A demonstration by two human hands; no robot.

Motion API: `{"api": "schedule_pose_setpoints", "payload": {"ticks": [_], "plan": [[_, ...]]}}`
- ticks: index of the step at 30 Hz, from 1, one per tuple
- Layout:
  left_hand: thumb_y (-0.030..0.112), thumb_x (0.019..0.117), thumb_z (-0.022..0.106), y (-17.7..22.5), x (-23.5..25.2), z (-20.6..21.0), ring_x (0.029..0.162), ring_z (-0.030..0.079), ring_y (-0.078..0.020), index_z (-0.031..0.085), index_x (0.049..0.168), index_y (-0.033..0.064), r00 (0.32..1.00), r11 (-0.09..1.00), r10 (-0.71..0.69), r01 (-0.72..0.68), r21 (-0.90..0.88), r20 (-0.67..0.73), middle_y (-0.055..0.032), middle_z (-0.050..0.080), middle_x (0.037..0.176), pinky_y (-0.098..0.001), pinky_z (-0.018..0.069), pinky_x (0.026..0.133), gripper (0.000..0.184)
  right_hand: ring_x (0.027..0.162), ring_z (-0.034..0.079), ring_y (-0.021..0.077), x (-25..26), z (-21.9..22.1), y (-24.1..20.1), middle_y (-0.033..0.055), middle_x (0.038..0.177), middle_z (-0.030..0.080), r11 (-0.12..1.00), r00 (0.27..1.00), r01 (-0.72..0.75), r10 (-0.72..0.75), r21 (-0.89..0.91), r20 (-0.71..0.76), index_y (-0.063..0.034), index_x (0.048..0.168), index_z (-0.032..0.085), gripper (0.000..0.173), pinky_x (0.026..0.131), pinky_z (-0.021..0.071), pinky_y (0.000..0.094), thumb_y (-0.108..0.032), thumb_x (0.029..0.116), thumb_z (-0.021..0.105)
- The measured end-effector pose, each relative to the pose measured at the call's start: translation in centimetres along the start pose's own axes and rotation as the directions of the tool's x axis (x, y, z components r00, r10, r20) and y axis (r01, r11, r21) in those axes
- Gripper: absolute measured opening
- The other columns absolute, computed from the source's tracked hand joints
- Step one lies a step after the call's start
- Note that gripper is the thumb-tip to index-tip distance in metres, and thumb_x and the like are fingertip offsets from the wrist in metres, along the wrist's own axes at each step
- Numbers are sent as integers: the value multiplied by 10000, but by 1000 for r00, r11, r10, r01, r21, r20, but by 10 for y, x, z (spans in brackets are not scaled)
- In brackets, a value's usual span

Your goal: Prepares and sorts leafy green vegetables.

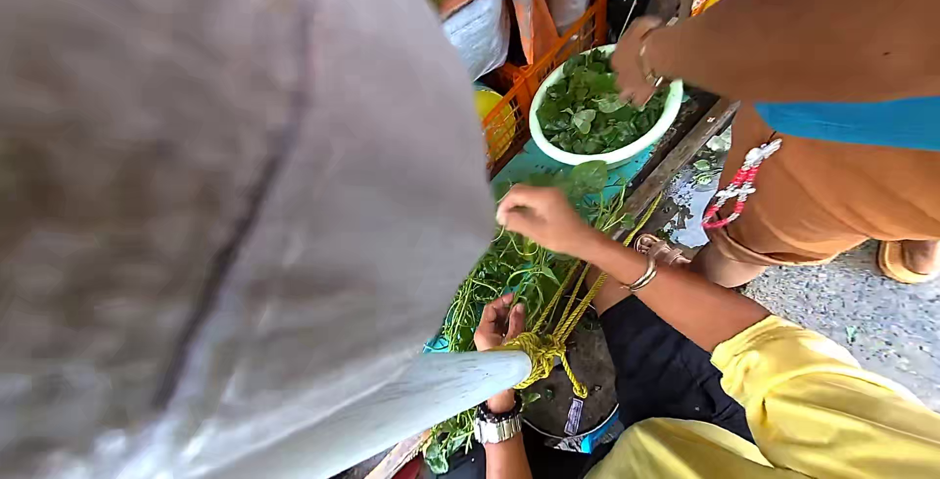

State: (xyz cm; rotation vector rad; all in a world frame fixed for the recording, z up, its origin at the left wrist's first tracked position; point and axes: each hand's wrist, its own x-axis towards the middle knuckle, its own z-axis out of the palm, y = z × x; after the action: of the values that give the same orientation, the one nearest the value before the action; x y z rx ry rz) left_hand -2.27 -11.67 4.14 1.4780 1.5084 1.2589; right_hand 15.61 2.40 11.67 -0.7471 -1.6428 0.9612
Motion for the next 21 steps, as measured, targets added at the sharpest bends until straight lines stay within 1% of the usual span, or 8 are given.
{"api": "schedule_pose_setpoints", "payload": {"ticks": [3,5,7,9,11,14,17,21], "plan": [[89,954,668,1,7,0,730,651,-8,689,1098,-44,1000,998,16,-16,60,-4,-29,712,848,-173,554,692,198,700,688,125,-13,-17,-5,75,877,710,936,973,-218,231,276,-14,31,1024,670,116,618,609,301,-14,978,573],[71,951,659,4,9,1,725,649,-5,695,1074,-55,1000,998,18,-17,69,-22,-38,712,840,-168,549,693,179,643,658,99,-24,-23,-4,48,829,702,916,947,-310,320,255,4,6,1042,672,147,580,577,266,11,978,541],[56,952,644,8,12,1,725,641,0,691,1063,-67,999,997,11,-8,80,-35,-45,706,836,-163,538,694,172,610,598,94,-33,-24,-4,61,810,690,930,939,-344,341,127,49,2,1014,693,170,561,518,253,18,978,528],[65,960,641,9,14,1,724,638,-3,693,1064,-59,999,995,14,-9,96,-51,-43,705,837,-170,537,692,170,685,612,127,-39,-24,3,81,878,705,959,947,-281,284,-41,151,-11,976,717,119,630,523,320,-13,946,601],[67,965,635,9,16,0,711,635,-5,687,1053,-55,997,994,39,-31,100,-71,-34,698,824,-167,536,676,159,861,669,198,-41,-19,14,83,944,696,951,932,-172,242,-257,270,-56,923,729,76,767,568,432,-127,899,712],[67,972,628,13,19,0,701,621,11,683,1034,-60,994,992,65,-55,114,-85,-18,686,805,-154,526,670,152,1014,649,332,-36,-8,7,144,1048,647,809,820,-163,429,-565,378,-39,998,715,181,841,538,568,-213,949,723],[43,980,604,17,23,-2,703,600,32,666,1042,-94,997,992,45,-38,117,-61,-26,675,812,-139,505,674,163,1031,649,340,-34,-2,5,155,1055,652,769,823,-129,436,-627,365,-13,985,705,143,842,535,557,-153,966,677],[80,990,591,14,25,-2,637,566,37,668,1034,-54,997,992,24,-15,124,-70,15,644,769,-141,484,603,161,1005,678,357,-45,6,9,186,1036,668,689,899,153,200,-708,389,20,964,701,163,762,566,512,-138,966,662]]}}
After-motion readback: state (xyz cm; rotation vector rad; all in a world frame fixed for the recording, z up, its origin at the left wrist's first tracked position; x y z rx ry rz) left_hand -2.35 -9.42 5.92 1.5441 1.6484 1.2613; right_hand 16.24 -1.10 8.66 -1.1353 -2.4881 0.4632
